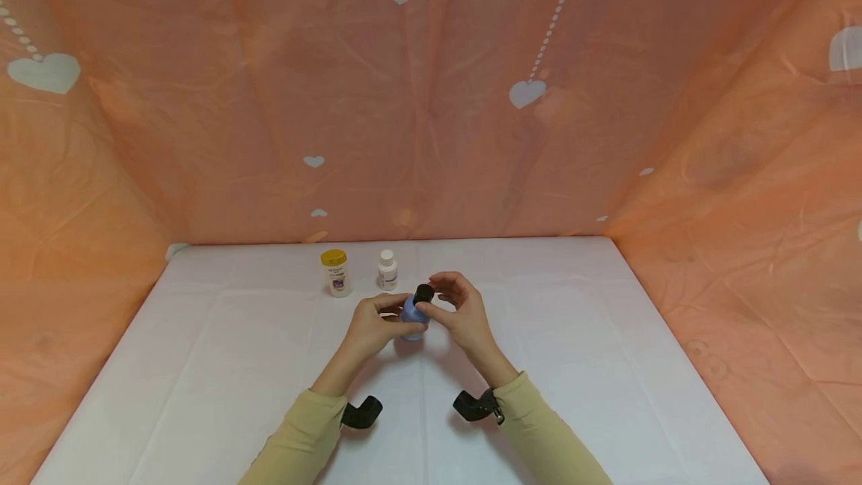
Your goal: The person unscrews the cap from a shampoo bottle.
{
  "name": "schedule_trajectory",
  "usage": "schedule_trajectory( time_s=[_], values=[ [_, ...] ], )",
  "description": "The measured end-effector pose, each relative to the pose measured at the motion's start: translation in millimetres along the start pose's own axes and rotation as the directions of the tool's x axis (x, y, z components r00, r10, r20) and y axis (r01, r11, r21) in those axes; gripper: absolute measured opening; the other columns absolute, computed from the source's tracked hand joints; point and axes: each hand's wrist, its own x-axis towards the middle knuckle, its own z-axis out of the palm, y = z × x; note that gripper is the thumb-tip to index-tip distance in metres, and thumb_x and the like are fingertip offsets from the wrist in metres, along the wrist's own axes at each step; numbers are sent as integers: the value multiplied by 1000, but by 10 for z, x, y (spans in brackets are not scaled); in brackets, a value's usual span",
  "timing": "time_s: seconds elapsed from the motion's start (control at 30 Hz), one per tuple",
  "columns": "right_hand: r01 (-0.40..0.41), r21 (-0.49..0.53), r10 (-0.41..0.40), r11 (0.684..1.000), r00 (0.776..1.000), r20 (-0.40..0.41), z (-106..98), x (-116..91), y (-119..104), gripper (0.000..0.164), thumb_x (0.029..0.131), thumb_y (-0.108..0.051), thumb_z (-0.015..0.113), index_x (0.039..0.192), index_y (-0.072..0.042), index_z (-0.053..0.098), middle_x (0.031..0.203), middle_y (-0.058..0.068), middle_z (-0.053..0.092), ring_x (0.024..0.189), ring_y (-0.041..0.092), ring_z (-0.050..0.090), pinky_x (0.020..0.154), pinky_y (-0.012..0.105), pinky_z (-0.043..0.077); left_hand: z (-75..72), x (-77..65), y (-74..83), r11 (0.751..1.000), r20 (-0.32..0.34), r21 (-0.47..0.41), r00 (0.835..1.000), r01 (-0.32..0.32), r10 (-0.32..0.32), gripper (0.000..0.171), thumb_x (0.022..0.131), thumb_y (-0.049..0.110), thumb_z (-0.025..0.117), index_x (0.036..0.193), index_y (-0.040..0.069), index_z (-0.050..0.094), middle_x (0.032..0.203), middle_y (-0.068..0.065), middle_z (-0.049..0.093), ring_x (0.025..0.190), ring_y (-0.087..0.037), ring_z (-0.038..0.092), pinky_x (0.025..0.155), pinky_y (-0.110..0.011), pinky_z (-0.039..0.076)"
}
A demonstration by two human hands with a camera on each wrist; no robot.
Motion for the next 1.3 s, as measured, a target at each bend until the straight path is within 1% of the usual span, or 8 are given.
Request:
schedule_trajectory(
  time_s=[0.17, 0.4, 0.6, 0.83, 1.0, 1.13, 1.23, 1.3],
  values=[
    [-1, 19, 2, 1000, 1000, -12, 37, -4, 25, 36, 77, 5, 76, 106, 12, 56, 104, 24, 60, 98, 22, 57, 93, 57, 40, -3, -6, -6, 1000, -5, -11, 1000, -19, 19, 47, 66, 10, 88, 110, 5, 72, 111, -9, 67, 89, -25, 64, 76, -34, 54],
    [-7, -15, 6, 1000, 999, -42, 44, -2, 34, 31, 77, 3, 77, 99, 9, 57, 98, 20, 60, 93, 22, 57, 89, 40, 44, 0, 4, -15, 999, -2, -4, 999, -32, 32, 48, 66, 13, 89, 111, 7, 72, 111, -6, 67, 91, -24, 64, 78, -34, 54],
    [1, -20, -2, 1000, 1000, -31, 17, -4, 34, 30, 78, 2, 77, 100, 9, 59, 99, 20, 61, 96, 23, 58, 93, 42, 44, 12, 13, -7, 1000, 6, -13, 1000, -22, 22, 50, 65, 14, 89, 112, 6, 71, 110, -5, 67, 91, -23, 64, 79, -34, 54],
    [21, -45, -20, 999, 1000, 22, -51, -29, 37, 30, 81, 3, 73, 108, 9, 63, 107, 21, 64, 102, 24, 57, 97, 53, 40, 38, 19, -21, 1000, 12, 3, 1000, -18, 18, 51, 65, 14, 90, 112, 7, 72, 109, -3, 67, 92, -23, 64, 81, -34, 53],
    [13, -57, -9, 998, 998, 60, -104, -43, 24, 34, 84, 3, 70, 116, 10, 63, 116, 21, 64, 113, 28, 55, 101, 48, 38, 54, 36, -21, 1000, 14, 19, 1000, -16, 16, 49, 64, 14, 90, 110, 10, 73, 108, -3, 67, 91, -22, 64, 80, -34, 53],
    [8, -62, -4, 998, 998, 70, -128, -51, 20, 36, 85, 3, 69, 119, 10, 61, 118, 20, 63, 117, 29, 53, 103, 44, 37, 67, 37, -10, 1000, 16, 15, 1000, -11, 11, 49, 65, 14, 90, 111, 8, 73, 108, -4, 68, 91, -23, 64, 80, -35, 53],
    [22, -41, -19, 999, 997, 69, -122, -50, 15, 41, 84, 4, 70, 122, 11, 58, 120, 24, 61, 116, 32, 53, 103, 48, 36, 78, 35, 3, 1000, 19, -3, 1000, -5, 5, 49, 65, 13, 89, 111, 7, 72, 109, -5, 68, 92, -24, 64, 80, -35, 54],
    [29, -16, -28, 999, 998, 58, -106, -47, 11, 43, 83, 5, 71, 123, 11, 56, 120, 27, 59, 114, 35, 53, 102, 53, 35, 84, 35, 12, 1000, 20, -14, 1000, -5, 5, 49, 66, 12, 89, 111, 7, 72, 109, -5, 68, 92, -24, 65, 80, -35, 54]
  ],
)
